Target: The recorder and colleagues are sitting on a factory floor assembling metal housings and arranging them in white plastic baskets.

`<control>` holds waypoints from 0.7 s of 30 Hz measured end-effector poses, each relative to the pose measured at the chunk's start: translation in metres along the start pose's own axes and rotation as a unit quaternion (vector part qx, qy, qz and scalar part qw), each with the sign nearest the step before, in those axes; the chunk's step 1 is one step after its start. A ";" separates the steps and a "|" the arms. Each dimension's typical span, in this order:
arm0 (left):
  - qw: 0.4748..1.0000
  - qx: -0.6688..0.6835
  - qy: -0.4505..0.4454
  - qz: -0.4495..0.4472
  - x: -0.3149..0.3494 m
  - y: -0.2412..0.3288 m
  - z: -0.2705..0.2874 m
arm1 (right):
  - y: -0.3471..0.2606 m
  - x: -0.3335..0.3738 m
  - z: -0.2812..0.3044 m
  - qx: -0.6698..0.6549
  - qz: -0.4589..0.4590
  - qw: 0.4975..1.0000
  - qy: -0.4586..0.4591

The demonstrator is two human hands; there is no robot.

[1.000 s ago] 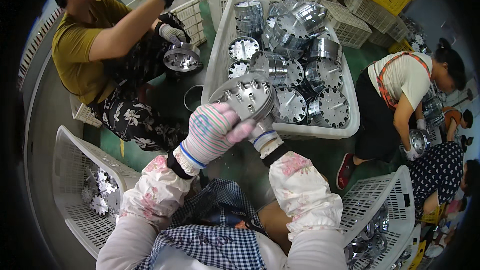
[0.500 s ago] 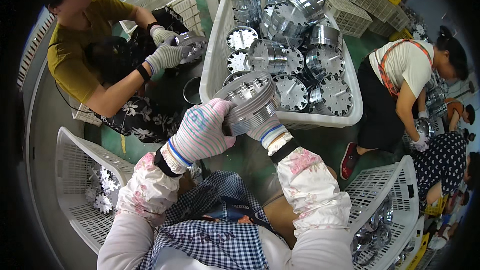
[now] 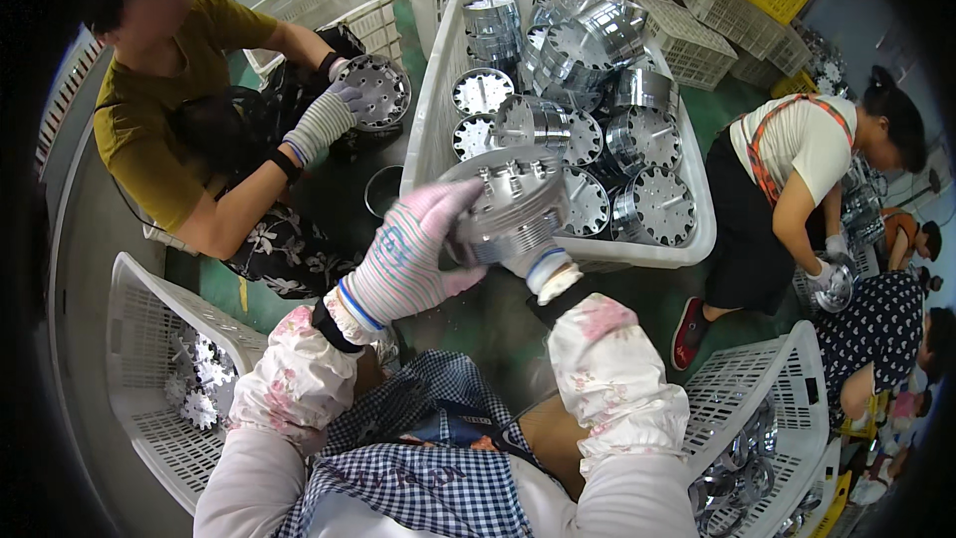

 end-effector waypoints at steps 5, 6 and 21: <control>0.997 0.054 0.029 0.045 0.012 -0.026 0.012 | 0.010 0.009 -0.014 0.235 -0.136 0.872 0.408; 0.996 0.046 -0.022 0.075 0.014 -0.030 0.005 | 0.013 0.004 -0.026 0.260 -0.136 0.843 0.450; 0.975 -0.124 -0.175 0.058 0.004 0.011 -0.009 | 0.004 -0.017 -0.041 0.998 -0.031 0.037 0.045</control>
Point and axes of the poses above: each hand's wrist, its own x-axis away from the middle knuckle, its own z-axis out of the back of the hand, y = z × x, the point moved 6 cm from there along -x, towards the middle knuckle, and after that the axes turned 9 degrees about -x, right-handed, at the moved point
